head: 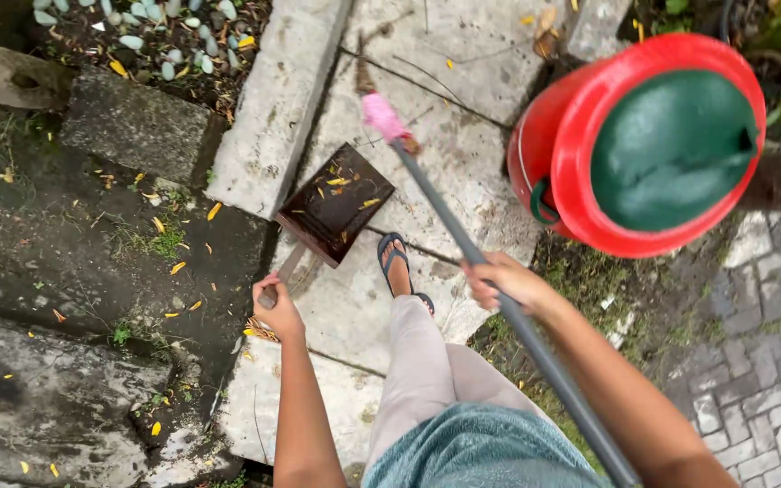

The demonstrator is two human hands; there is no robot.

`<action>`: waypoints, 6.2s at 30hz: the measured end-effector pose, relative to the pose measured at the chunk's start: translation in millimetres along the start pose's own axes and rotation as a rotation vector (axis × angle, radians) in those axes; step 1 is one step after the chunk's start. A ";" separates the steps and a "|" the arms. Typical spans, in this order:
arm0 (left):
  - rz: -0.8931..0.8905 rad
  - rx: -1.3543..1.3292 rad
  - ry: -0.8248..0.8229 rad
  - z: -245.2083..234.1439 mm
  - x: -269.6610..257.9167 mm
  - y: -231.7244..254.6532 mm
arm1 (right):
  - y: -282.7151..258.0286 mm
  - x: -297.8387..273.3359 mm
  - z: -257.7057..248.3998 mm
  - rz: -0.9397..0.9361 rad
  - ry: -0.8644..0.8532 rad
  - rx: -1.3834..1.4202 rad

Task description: Sweeping leaves and debris from a paved yard area into a dustpan and dumping them into a trash bin.

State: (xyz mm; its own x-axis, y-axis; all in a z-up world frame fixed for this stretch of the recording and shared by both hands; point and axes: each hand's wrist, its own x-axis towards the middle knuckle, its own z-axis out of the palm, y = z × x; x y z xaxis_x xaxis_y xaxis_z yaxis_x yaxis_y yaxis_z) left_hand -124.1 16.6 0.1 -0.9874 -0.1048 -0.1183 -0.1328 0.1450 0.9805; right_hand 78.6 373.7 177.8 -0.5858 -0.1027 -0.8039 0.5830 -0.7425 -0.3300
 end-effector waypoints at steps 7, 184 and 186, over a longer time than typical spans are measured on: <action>0.038 0.165 -0.086 -12.4 10.5 65.0 | -70.2 110.7 88.2 0.048 -0.220 0.017; 0.324 0.079 0.196 1638.5 352.8 766.8 | -1609.3 426.9 -271.2 -0.860 -1.146 -1.594; 0.314 -0.093 0.768 1662.8 351.7 752.4 | -1612.5 446.3 -263.1 -0.873 -1.265 -1.625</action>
State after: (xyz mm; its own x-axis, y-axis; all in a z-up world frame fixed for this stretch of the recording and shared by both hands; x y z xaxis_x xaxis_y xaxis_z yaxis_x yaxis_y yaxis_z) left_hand -713.6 1724.9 434.9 -0.6400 -0.7195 0.2697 0.1800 0.2008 0.9629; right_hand -974.8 1699.2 220.8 -0.4385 -0.8879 0.1392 -0.5073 0.1166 -0.8539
